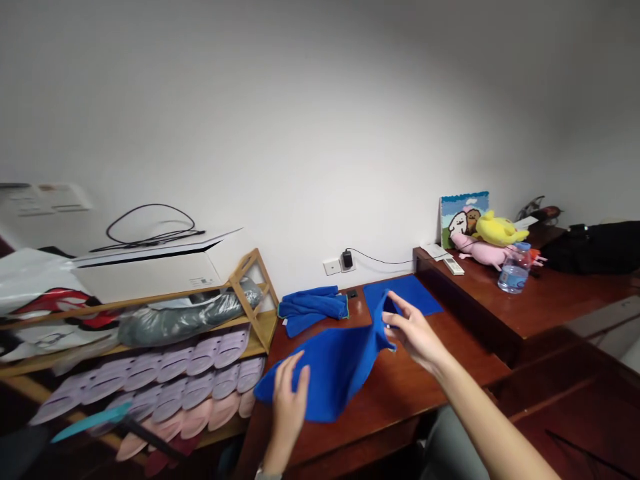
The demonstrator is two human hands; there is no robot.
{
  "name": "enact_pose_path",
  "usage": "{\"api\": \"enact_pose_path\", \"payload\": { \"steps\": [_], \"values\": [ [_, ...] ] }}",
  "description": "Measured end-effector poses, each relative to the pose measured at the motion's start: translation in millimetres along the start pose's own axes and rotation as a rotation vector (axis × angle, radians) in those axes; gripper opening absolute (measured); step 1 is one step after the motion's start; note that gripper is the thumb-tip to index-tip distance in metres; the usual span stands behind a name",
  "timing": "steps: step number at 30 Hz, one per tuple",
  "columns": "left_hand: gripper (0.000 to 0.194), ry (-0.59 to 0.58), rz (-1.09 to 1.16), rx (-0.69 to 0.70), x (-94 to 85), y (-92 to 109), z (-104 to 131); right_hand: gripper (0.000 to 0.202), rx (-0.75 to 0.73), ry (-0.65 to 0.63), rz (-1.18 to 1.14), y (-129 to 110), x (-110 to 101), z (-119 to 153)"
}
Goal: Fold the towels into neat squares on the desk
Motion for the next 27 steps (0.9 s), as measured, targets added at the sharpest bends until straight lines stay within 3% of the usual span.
{"api": "enact_pose_path", "payload": {
  "steps": [3,4,6,8,11,13,18,21,24,27],
  "values": [
    [0.038,-0.144,0.180,0.176,31.9,115.5,8.7,0.083,-0.008,-0.127,0.050,24.5,36.9,10.2],
    [0.043,-0.164,0.207,0.200,36.9,141.4,7.1,0.076,-0.058,-0.171,0.097,26.0,46.6,13.5],
    [0.035,-0.158,0.253,0.167,38.6,165.4,-2.1,0.061,-0.209,-0.231,0.242,20.5,59.1,19.7],
    [0.024,-0.240,0.346,0.066,43.2,160.6,-12.4,0.051,-0.333,-0.268,0.398,13.1,64.2,23.8],
    [0.019,-0.447,0.522,-0.130,51.5,132.5,-21.6,0.044,-0.408,-0.313,0.572,9.0,63.9,24.1],
    [0.019,-0.498,0.583,-0.207,46.1,118.7,-27.9,0.041,-0.467,-0.303,0.658,5.6,61.8,23.3],
    [0.030,-0.679,0.454,-0.186,39.5,122.7,-34.0,0.033,-0.602,-0.332,0.789,5.3,77.5,30.9],
    [0.038,-0.663,0.388,-0.116,38.4,131.0,-37.4,0.038,-0.620,-0.440,0.806,12.6,96.8,40.8],
    [0.042,-0.704,0.421,-0.066,49.5,136.9,-32.8,0.043,-0.650,-0.477,0.832,18.1,106.1,47.7],
    [0.038,-0.808,0.503,-0.107,66.4,134.2,-23.5,0.044,-0.668,-0.406,0.843,24.0,100.8,46.9]
  ]
}}
Point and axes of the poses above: each hand's wrist, its own z-axis away from the middle knuckle, its own x-axis out of the palm, y = z × x, the point moved 10 cm from there along -z, towards the middle knuckle, and after that the axes turned 5 degrees about -x, right-handed, at the moved point
